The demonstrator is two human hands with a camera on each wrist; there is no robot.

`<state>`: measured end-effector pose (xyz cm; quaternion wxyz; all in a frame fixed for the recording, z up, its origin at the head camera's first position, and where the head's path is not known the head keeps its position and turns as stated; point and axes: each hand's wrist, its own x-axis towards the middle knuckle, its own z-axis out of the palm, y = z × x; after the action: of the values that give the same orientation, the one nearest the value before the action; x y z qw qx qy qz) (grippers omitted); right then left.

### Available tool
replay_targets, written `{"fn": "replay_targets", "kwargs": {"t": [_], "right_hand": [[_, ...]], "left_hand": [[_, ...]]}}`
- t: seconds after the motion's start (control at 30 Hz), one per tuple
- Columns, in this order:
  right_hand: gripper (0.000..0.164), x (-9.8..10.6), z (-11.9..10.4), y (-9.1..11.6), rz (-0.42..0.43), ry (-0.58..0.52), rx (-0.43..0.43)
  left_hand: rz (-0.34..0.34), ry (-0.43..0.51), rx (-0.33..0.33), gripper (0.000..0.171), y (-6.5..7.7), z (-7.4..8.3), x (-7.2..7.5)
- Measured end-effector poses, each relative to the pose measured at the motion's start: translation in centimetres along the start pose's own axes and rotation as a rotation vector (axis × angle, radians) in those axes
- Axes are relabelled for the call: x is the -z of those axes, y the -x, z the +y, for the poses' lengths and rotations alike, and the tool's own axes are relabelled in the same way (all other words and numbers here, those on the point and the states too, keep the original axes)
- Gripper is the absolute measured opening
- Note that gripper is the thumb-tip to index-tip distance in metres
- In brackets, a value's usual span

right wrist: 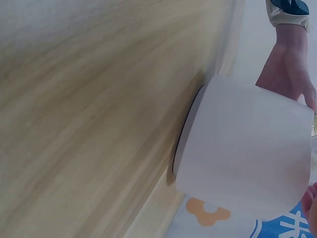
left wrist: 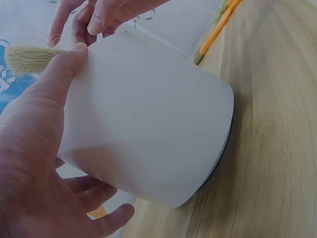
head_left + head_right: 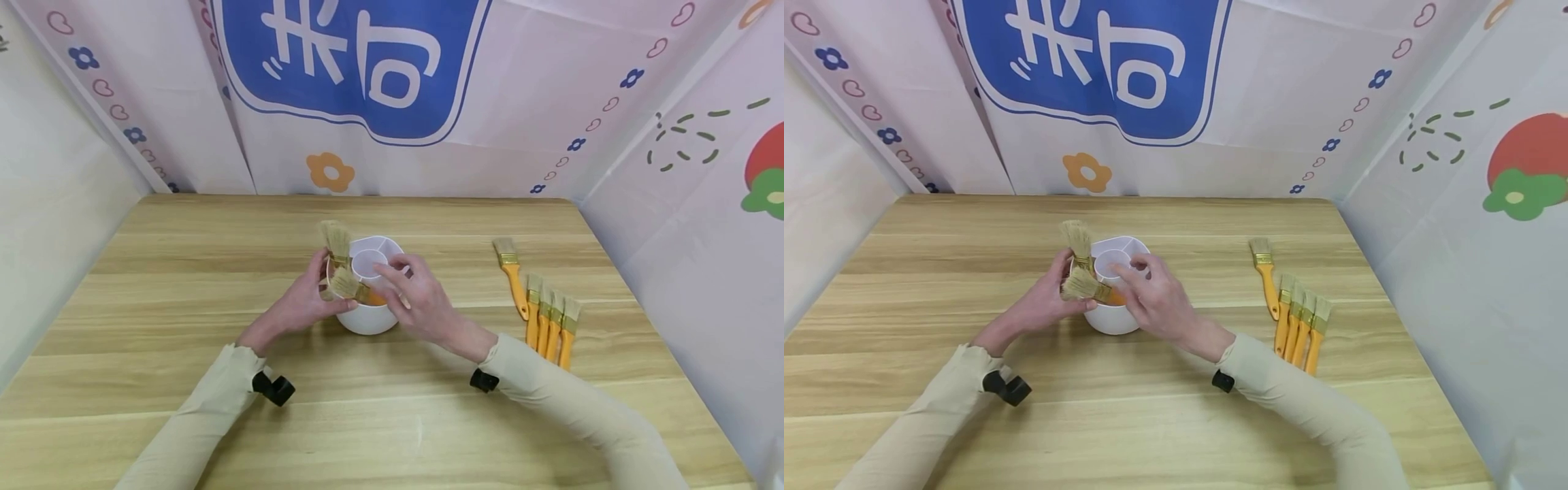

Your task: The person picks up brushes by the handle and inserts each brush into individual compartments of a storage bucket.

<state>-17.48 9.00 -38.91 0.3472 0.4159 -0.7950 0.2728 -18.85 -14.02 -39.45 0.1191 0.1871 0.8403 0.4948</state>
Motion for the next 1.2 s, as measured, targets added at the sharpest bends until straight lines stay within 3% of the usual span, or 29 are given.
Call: {"fn": "replay_targets", "kwargs": {"t": [0.2, 0.6, 0.8, 1.2], "right_hand": [[0.032, 0.4, 0.7, 0.5, -0.003, 0.01, -0.109], [0.032, 1.1, 2.5, 1.9, -0.1, 0.116, -0.337], [0.032, 1.5, 3.5, 2.6, -0.145, 0.155, -0.405], [0.039, 3.0, 5.2, 4.4, -0.326, 0.306, -0.526]], "left_hand": [[0.005, 0.006, -0.004, 0.102, 0.0, -0.1, -0.1], [-0.003, 0.005, 0.01, 0.102, 0.1, 0.0, 0.0], [-0.001, 0.0, 0.014, 0.102, 0.1, 0.0, 0.0], [0.008, 0.007, 0.007, 0.103, 0.1, -0.1, -0.1]]}}
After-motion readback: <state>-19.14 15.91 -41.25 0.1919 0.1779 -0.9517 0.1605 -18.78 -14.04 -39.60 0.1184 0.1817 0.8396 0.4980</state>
